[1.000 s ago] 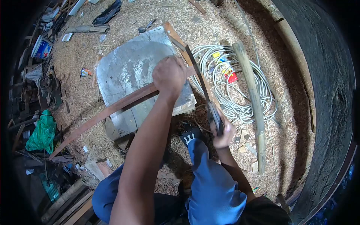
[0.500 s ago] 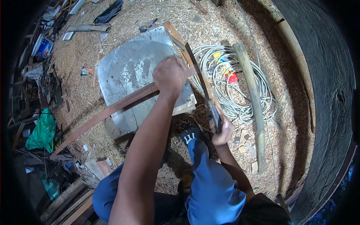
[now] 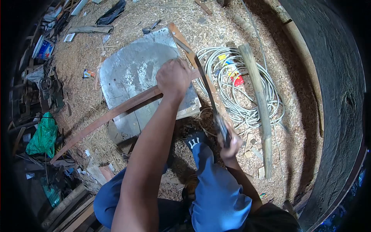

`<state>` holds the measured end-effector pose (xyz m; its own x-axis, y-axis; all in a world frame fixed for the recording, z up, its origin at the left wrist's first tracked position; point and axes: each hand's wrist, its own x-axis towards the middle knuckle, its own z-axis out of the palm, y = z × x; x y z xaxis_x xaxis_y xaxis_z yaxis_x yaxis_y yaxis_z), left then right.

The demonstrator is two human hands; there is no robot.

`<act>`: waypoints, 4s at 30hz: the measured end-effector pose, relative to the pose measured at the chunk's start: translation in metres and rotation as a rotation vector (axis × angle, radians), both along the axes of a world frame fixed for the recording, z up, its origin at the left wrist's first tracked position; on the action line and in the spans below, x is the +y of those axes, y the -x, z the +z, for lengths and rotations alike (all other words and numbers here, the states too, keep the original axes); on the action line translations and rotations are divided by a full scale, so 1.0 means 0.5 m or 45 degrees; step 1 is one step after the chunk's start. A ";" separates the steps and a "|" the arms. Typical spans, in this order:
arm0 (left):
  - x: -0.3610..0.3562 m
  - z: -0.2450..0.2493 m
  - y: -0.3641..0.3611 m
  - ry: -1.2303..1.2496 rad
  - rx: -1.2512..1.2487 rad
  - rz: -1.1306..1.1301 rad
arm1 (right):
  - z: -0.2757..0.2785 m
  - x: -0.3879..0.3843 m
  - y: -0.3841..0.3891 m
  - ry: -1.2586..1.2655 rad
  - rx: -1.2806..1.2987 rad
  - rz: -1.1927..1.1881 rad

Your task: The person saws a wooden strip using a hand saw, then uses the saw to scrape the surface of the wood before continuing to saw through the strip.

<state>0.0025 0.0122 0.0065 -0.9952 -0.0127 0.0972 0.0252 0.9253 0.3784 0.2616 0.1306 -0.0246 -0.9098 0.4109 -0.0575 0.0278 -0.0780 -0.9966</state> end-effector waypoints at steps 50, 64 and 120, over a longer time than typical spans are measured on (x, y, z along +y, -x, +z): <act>0.000 -0.004 0.001 -0.001 -0.049 0.025 | -0.014 -0.019 -0.006 -0.076 -0.001 -0.073; 0.001 -0.001 0.000 -0.058 -0.053 0.012 | 0.022 -0.023 -0.033 -0.085 -0.063 -0.098; -0.002 -0.015 0.003 0.012 -0.003 -0.029 | 0.000 -0.002 0.050 -0.261 -0.047 -0.030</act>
